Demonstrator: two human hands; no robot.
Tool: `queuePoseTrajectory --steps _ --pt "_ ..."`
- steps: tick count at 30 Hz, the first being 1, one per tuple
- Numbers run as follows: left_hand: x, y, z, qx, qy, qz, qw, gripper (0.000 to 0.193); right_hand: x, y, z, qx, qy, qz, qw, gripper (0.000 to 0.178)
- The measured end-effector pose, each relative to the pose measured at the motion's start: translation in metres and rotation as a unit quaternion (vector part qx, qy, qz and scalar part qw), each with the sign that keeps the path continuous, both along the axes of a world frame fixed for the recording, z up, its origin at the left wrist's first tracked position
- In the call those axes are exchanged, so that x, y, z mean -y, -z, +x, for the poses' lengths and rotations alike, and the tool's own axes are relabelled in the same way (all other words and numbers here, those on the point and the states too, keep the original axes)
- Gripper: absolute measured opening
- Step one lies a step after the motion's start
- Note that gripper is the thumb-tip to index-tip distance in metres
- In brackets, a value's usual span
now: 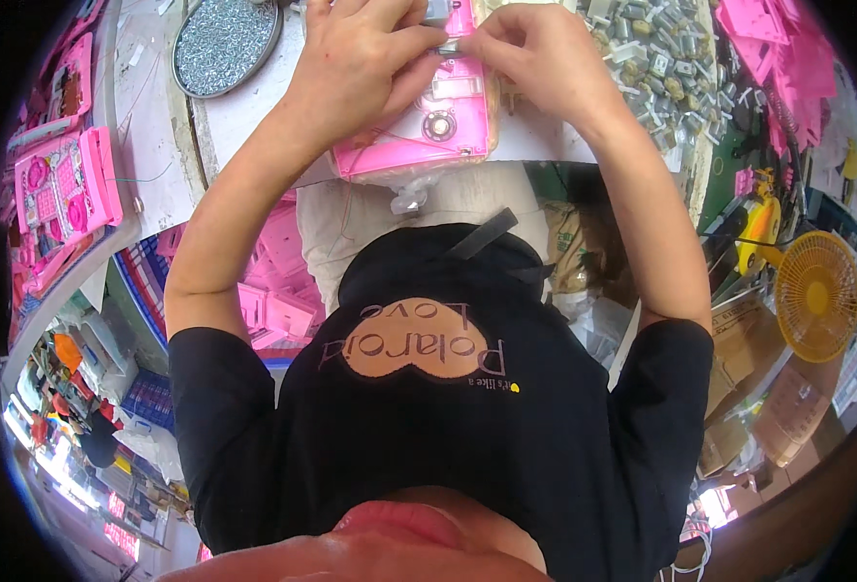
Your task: Assembling and soldering components for a pink electronic toy device.
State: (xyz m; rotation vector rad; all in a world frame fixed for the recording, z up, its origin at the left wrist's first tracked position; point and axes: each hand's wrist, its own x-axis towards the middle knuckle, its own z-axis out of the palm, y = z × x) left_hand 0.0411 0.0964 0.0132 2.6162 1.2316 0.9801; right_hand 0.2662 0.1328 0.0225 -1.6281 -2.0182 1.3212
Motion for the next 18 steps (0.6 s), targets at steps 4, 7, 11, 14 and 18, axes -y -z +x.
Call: queuePoseTrajectory --steps 4,7,11,14,18 --pt "-0.005 -0.005 -0.004 -0.03 0.02 -0.002 0.999 0.015 0.002 0.002 -0.005 0.025 0.007 0.043 0.999 0.022" --pt "-0.02 0.009 -0.005 -0.073 0.038 0.026 0.996 0.01 0.003 0.002 -0.007 0.025 0.01 0.066 0.997 0.024" --pt "-0.037 0.007 -0.002 -0.004 0.094 -0.012 0.996 0.015 0.005 0.0 0.001 -0.018 0.0 0.07 0.997 0.022" --pt "-0.043 -0.003 0.0 -0.007 0.107 -0.081 0.991 0.021 -0.019 -0.011 0.032 -0.064 -0.001 0.061 0.996 0.023" --pt "-0.048 -0.02 0.01 -0.045 0.079 -0.168 0.981 0.024 -0.173 0.023 0.212 0.165 0.223 0.293 0.915 0.053"
